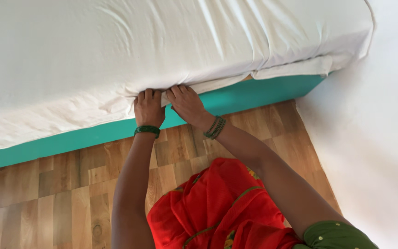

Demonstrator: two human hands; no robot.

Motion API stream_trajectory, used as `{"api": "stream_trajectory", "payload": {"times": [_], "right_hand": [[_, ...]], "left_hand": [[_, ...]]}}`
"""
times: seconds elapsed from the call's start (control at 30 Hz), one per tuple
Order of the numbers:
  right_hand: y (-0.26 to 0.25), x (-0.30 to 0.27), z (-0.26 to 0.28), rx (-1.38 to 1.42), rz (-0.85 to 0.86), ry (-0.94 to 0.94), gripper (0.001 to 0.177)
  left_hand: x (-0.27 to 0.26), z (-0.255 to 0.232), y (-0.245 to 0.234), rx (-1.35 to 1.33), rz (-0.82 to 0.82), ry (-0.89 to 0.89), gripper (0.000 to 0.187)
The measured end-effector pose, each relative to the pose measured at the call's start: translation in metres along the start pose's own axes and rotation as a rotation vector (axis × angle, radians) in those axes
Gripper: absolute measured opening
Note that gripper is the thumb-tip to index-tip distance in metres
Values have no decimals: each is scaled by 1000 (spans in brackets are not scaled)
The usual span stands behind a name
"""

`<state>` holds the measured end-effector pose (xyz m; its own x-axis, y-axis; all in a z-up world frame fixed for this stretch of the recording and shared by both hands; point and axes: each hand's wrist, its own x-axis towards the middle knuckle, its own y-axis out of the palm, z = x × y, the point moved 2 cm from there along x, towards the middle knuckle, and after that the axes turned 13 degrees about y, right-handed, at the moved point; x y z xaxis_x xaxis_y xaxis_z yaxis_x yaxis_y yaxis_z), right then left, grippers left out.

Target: The person tucks the edge of a white bedsheet into the side of a bed frame by hand while kneeling on the floor.

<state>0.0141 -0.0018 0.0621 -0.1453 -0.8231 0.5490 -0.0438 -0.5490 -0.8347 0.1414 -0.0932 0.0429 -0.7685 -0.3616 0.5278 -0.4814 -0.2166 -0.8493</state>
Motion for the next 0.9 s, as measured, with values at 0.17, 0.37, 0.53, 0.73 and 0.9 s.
{"api": "stream_trajectory", "payload": {"times": [0.17,0.37,0.53,0.73,0.9], "right_hand": [[1,8,-4,115,98,11,52],[-6,8,-27,392,319,149,32],[-48,23,-33,402,-164,38,26],[-42,48,-33,355,-215,77,20],[-25,45,-27,345,-276,154,7]], "left_hand": [[10,3,-17,-93,142,-52,52],[16,1,-22,-165,215,-137,56],[11,-1,-21,-150,163,-149,55],[7,0,-21,-164,122,-122,59],[1,7,-21,-208,112,-71,61]]}}
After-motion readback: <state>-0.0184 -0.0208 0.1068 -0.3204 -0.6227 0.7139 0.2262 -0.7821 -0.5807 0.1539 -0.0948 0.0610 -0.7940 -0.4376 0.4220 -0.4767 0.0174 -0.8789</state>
